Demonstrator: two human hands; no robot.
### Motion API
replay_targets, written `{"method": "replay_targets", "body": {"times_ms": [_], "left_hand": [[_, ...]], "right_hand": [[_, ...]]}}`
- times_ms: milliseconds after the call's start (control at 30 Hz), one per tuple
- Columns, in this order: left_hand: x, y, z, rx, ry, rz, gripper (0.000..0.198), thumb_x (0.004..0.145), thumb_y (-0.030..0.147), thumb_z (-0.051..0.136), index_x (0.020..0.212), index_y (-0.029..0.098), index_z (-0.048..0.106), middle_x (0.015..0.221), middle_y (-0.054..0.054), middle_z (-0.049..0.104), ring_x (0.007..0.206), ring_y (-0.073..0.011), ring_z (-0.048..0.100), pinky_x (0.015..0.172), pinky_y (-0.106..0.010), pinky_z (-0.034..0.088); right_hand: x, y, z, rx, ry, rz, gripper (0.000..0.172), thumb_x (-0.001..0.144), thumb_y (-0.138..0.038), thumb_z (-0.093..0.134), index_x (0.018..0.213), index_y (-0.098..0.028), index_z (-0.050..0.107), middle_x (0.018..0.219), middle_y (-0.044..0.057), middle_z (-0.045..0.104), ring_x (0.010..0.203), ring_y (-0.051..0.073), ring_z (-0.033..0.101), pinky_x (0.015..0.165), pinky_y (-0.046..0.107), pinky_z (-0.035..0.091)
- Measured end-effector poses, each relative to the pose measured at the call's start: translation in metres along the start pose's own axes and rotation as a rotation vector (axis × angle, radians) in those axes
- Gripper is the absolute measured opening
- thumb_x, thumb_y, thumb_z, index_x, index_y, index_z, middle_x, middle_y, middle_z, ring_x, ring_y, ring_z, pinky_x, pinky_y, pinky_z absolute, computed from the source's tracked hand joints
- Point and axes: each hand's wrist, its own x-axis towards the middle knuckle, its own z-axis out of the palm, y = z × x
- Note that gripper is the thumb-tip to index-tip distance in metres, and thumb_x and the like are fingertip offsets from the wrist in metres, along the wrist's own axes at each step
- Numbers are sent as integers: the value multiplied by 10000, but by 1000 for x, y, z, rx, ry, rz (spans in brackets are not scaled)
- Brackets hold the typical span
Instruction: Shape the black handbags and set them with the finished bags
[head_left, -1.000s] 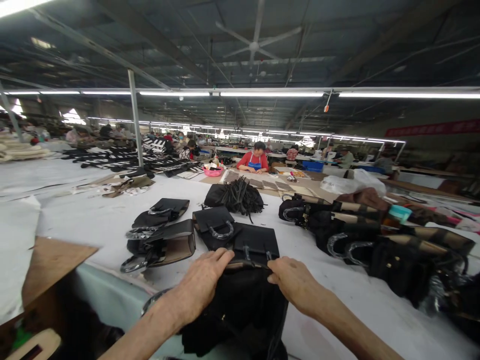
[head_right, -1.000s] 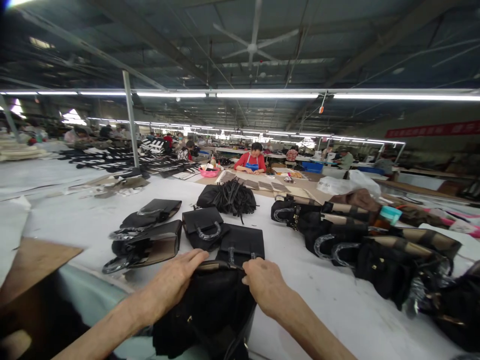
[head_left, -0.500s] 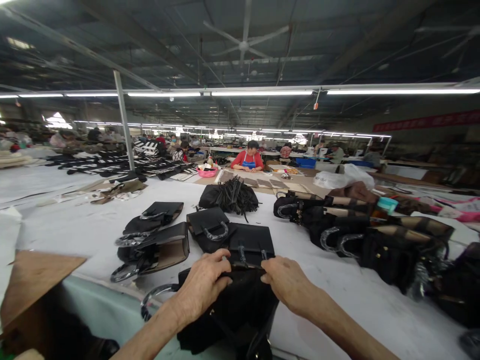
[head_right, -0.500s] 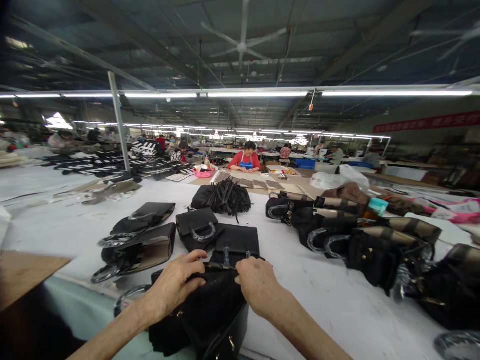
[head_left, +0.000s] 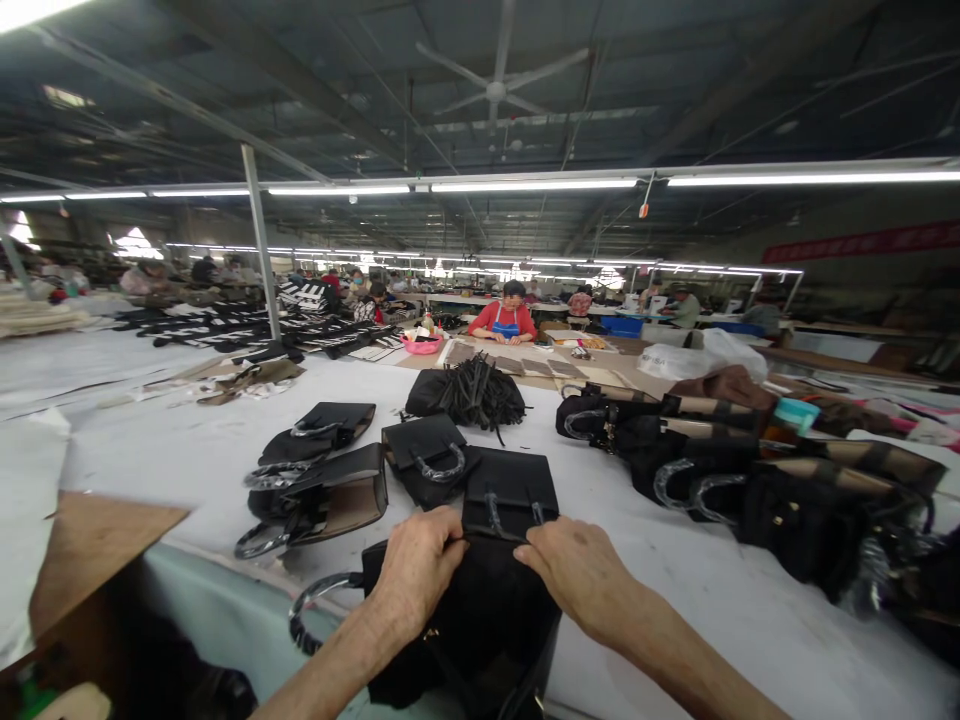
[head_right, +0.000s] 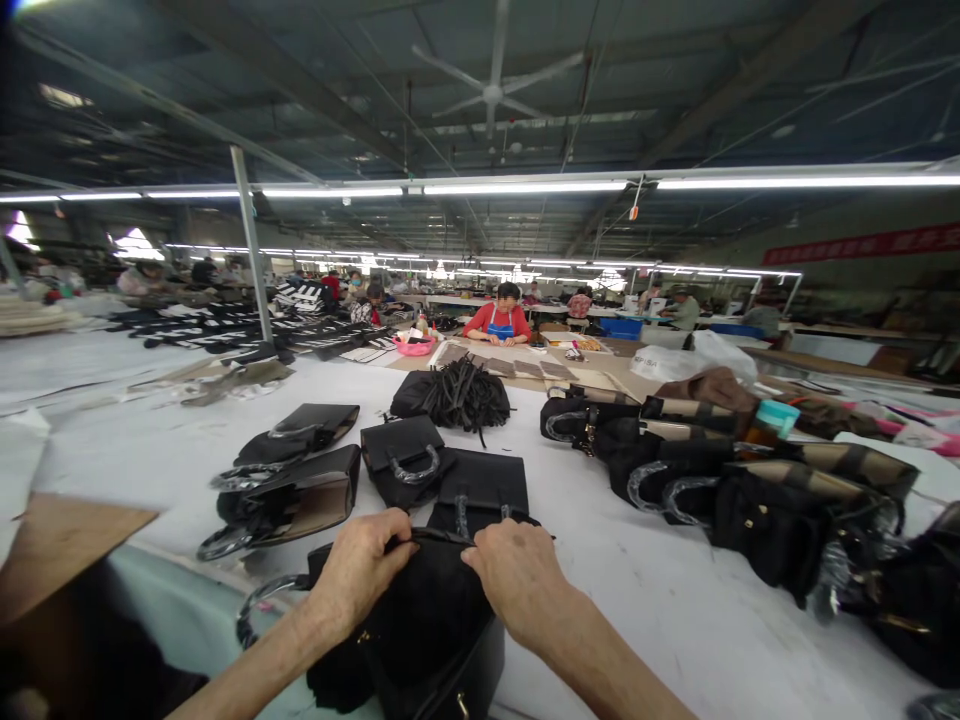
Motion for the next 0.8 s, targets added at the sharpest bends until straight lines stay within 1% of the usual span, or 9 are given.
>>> {"method": "replay_targets", "body": {"times_ms": [100,267,333,400,467,500,667,800], "left_hand": [[1,-2,3,-14,22,-52,72,707,178,515,638,195,505,626,41,527,618,-107,478,571,-212,268],[5,-8,9,-75,64,-148,149,657,188,547,580,185,419,554,64,457,557,-94,418,525,-208,236],[6,-8,8,-86,68,-173,134,642,193,556,615,193,425,562,68,452,559,-94,411,521,-207,233],[7,-7,5,-119,62,-189,138,625,186,569,706,210,460,604,71,483,592,-100,433,534,-203,245],[9,-5,1,-175,31,-194,241,608,172,580,824,230,490,673,67,531,642,-108,466,562,-199,269],[11,-5,0,-197,4,-194,272,602,169,584,854,235,505,707,60,549,667,-114,479,577,-200,281],[14,-7,-8,-261,-150,-177,203,594,199,600,796,217,609,747,29,582,759,-155,509,646,-218,326],[14,-11,-17,-312,-239,-113,280,560,222,636,840,207,631,771,29,595,773,-169,511,649,-224,345]], "right_hand": [[0,-1,1,3,14,28,333,865,-335,340,745,-204,622,772,68,670,745,248,616,615,323,415],[0,3,7,-41,64,-54,348,874,-314,305,744,-208,610,756,63,663,702,234,613,579,312,415],[0,3,7,-19,66,-26,356,874,-331,309,738,-208,614,753,63,665,707,233,614,588,313,414],[0,2,6,13,67,13,378,875,-356,307,728,-204,620,762,67,669,728,234,617,610,317,413],[0,1,4,33,62,29,393,876,-372,302,728,-201,624,771,72,670,744,237,618,626,322,412],[1,1,4,36,60,27,392,875,-372,303,732,-200,624,774,73,670,749,239,618,628,324,411],[2,1,2,23,49,-17,376,877,-319,298,717,-198,617,754,67,664,732,243,616,600,321,410],[3,2,1,14,38,-28,375,877,-320,303,719,-196,619,765,65,664,736,248,615,597,320,408]]}}
